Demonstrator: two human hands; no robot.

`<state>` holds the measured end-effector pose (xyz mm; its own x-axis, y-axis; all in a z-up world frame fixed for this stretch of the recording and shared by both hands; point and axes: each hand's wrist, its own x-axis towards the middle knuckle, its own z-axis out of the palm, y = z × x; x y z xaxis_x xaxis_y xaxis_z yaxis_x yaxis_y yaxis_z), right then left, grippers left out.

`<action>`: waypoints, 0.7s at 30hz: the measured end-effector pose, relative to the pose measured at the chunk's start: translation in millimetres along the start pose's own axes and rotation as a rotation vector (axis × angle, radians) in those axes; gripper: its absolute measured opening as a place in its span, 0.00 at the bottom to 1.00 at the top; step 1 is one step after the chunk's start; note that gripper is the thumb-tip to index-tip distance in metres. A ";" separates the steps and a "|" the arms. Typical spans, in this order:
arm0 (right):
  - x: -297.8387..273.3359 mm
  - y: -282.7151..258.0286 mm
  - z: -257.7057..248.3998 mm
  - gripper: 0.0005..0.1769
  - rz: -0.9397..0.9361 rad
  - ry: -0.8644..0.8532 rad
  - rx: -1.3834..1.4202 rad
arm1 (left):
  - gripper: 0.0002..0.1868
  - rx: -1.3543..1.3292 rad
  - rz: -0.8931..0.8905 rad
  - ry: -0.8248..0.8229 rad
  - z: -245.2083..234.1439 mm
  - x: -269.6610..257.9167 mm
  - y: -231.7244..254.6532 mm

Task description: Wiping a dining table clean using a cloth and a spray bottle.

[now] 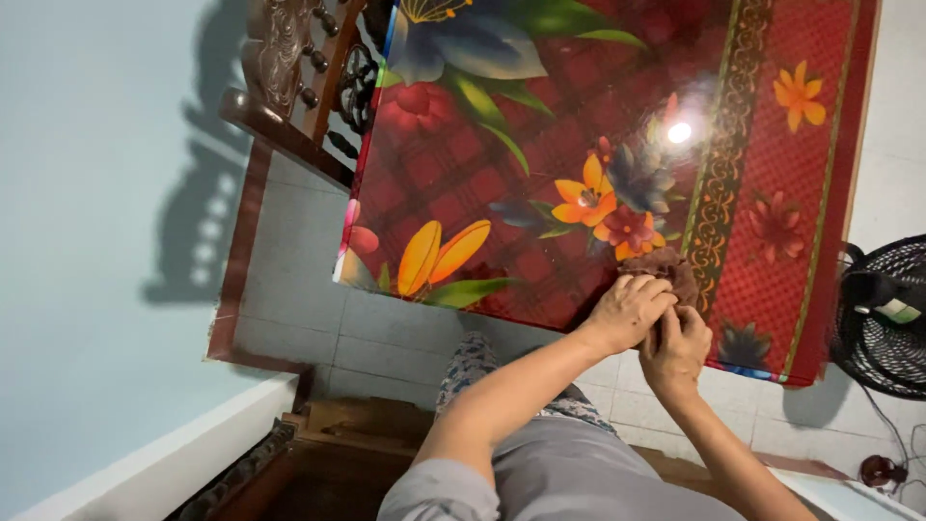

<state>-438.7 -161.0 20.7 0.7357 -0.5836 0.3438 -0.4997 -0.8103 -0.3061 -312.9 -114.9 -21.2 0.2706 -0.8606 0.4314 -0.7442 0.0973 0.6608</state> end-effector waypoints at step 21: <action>77.7 -199.0 91.8 0.20 -0.493 -0.253 0.368 | 0.13 0.547 -0.503 0.275 -196.9 -154.6 -102.6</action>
<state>-240.1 -40.3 26.9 0.9452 -0.0827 0.3159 0.0784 -0.8817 -0.4652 -158.1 106.6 -34.8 0.7425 -0.5747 0.3442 -0.6676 -0.5919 0.4517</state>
